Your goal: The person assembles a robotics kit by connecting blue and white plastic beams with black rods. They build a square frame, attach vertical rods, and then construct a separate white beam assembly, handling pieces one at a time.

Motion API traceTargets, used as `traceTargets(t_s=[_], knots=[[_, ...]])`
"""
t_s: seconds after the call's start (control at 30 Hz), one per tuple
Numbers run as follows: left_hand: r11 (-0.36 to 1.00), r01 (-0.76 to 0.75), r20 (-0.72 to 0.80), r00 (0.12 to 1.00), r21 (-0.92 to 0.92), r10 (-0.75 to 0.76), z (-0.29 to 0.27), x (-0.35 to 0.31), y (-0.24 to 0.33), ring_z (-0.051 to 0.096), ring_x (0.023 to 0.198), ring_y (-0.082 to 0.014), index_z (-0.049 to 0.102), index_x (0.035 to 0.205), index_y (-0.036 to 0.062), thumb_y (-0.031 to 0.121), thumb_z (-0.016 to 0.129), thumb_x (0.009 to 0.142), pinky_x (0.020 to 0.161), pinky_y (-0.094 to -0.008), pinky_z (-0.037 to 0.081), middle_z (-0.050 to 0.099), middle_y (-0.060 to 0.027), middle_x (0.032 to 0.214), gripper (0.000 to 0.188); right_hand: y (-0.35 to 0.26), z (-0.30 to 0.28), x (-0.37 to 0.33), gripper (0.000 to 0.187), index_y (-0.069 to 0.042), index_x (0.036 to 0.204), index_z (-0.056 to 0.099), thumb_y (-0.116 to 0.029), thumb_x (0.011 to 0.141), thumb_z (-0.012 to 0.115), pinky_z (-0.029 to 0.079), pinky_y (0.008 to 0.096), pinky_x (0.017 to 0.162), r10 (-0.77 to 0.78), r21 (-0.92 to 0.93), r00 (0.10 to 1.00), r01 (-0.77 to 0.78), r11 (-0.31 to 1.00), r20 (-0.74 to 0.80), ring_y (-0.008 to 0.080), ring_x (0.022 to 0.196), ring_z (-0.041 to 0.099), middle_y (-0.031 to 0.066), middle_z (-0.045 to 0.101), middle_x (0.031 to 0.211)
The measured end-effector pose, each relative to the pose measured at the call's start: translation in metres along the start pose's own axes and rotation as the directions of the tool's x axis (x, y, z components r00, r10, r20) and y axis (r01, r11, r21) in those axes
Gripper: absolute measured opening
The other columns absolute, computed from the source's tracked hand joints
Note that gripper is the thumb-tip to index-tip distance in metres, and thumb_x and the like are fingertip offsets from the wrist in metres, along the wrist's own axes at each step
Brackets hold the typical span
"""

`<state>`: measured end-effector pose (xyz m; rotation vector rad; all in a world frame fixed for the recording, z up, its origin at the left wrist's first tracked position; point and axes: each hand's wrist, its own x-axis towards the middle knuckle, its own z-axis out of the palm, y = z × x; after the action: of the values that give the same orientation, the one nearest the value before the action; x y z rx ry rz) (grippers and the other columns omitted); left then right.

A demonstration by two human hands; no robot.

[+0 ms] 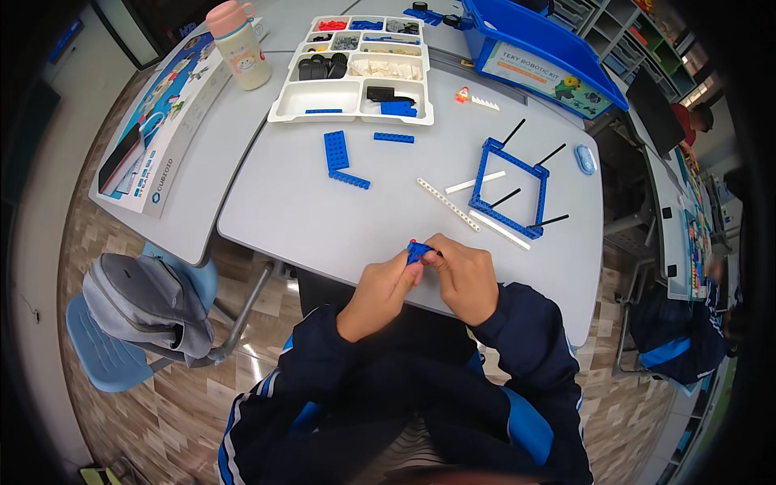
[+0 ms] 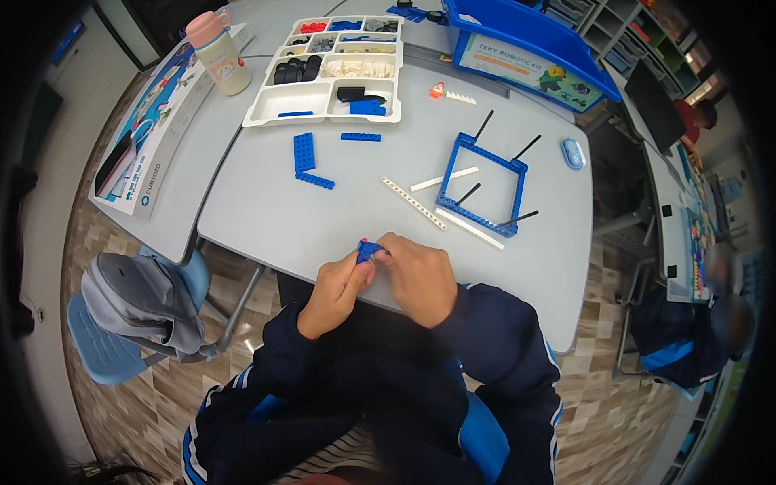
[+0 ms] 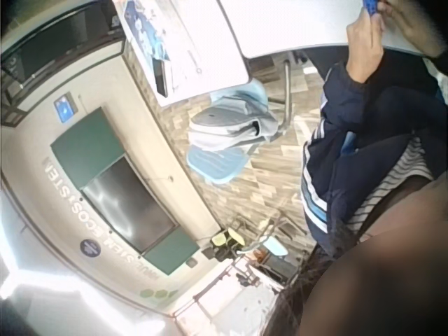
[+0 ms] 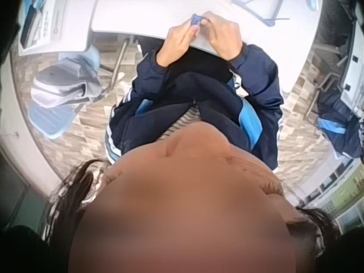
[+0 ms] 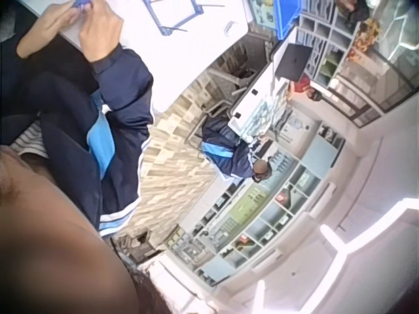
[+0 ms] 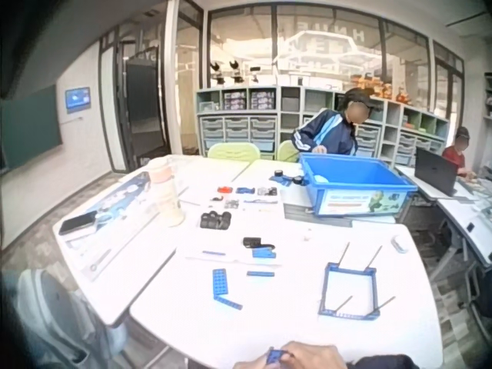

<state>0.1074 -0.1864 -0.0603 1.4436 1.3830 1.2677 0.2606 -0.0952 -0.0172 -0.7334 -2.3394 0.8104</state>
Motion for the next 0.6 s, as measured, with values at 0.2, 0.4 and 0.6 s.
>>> traceTargets(t_s=[0.2,0.4,0.6], knots=[[0.769,-0.410,0.034,0.891,0.490,0.454,0.005,-0.005,0.039,0.060,0.064,-0.0282,0.058,0.092,0.0006,0.012,0.058,0.092,0.060,-0.0369,0.048,0.058,-0.0112,0.070,0.012,-0.002,-0.004,0.005,0.009,-0.005,0.094,0.062,-0.008,0.096,0.054,0.050,0.0396,0.061,0.142,-0.186,0.990,-0.137,0.973,0.012,0.0377,0.070,0.064,0.0174,0.065,0.076],[0.882,-0.472,-0.012,0.882,0.011,0.472,0.038,-0.023,0.063,0.057,0.066,-0.0335,0.058,0.089,-0.0032,0.011,0.064,0.091,0.060,-0.0420,0.046,0.056,-0.0140,0.074,0.016,0.005,-0.014,0.002,0.014,-0.005,0.096,0.059,-0.015,0.100,0.051,0.049,0.0427,0.060,0.111,-0.056,0.993,-0.109,0.992,0.030,0.0384,0.067,0.064,0.0178,0.064,0.074],[0.999,-0.050,-0.009,0.999,-0.020,0.050,0.005,-0.016,0.037,0.061,0.071,-0.0341,0.055,0.093,0.0008,0.016,0.049,0.101,0.067,-0.0373,0.047,0.059,-0.0147,0.077,0.018,0.017,-0.019,0.004,0.019,-0.003,0.098,0.060,-0.019,0.102,0.050,0.049,0.0398,0.065,0.187,0.083,0.981,-0.190,0.978,0.044,0.0367,0.074,0.065,0.0157,0.066,0.079]])
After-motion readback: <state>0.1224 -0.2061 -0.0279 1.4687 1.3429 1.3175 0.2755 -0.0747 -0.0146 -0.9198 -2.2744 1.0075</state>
